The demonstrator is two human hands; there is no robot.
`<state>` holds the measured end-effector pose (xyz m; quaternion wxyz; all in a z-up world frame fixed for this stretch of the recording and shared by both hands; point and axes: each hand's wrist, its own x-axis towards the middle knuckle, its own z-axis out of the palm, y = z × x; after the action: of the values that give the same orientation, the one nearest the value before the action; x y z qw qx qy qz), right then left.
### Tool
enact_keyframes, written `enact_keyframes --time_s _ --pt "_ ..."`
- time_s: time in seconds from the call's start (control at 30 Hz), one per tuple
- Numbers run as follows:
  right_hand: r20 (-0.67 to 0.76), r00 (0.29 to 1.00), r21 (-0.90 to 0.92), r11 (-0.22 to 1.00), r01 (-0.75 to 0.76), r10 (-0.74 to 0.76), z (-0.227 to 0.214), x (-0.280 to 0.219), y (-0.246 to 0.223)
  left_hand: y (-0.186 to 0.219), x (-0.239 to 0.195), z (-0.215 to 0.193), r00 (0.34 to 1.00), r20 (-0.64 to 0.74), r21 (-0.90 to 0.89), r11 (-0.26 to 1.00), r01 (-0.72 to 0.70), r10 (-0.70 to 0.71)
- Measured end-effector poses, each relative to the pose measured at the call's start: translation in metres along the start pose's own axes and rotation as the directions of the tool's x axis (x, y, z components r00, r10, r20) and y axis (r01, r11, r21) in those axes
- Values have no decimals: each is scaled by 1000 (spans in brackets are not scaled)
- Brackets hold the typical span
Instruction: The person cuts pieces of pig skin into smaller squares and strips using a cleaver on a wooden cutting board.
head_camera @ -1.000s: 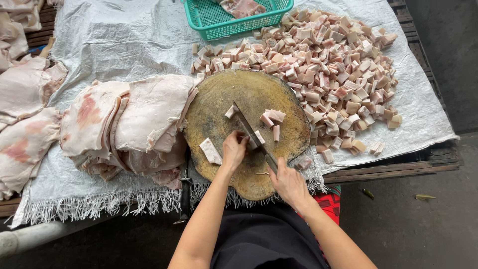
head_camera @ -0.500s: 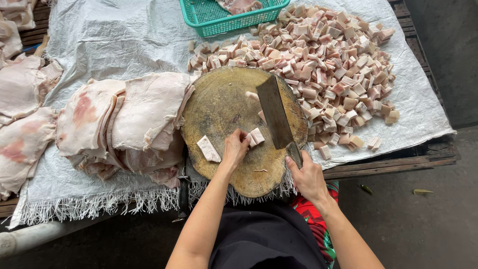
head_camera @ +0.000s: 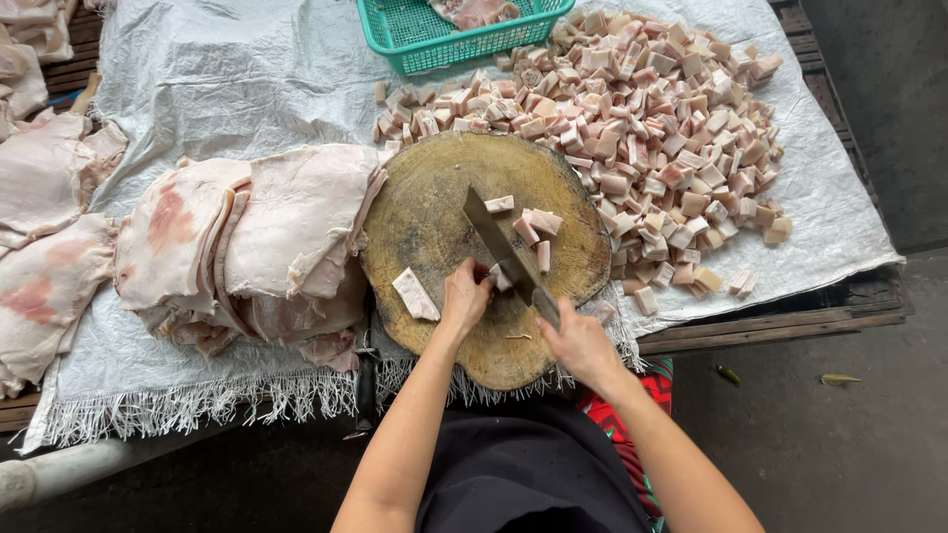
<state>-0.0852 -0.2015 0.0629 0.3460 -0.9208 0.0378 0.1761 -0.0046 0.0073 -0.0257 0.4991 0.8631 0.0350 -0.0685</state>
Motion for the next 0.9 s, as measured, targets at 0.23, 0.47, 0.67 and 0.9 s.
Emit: enact_keyframes --time_s 0.23,0.47,0.67,0.9 --pt "-6 991 511 853 -111 133 -29 -16 -13 15 -1 -1 982 92 -74 983 171 -164" --pt "324 935 895 272 -353 147 -28 16 35 31 4 -11 988 58 -318 936 152 -141" --pt "18 972 678 711 -185 235 -44 1 19 -22 11 -106 962 -255 452 891 29 98" --pt "-68 994 183 981 -67 81 -41 -35 -20 -61 9 -123 989 -56 238 960 145 -135"
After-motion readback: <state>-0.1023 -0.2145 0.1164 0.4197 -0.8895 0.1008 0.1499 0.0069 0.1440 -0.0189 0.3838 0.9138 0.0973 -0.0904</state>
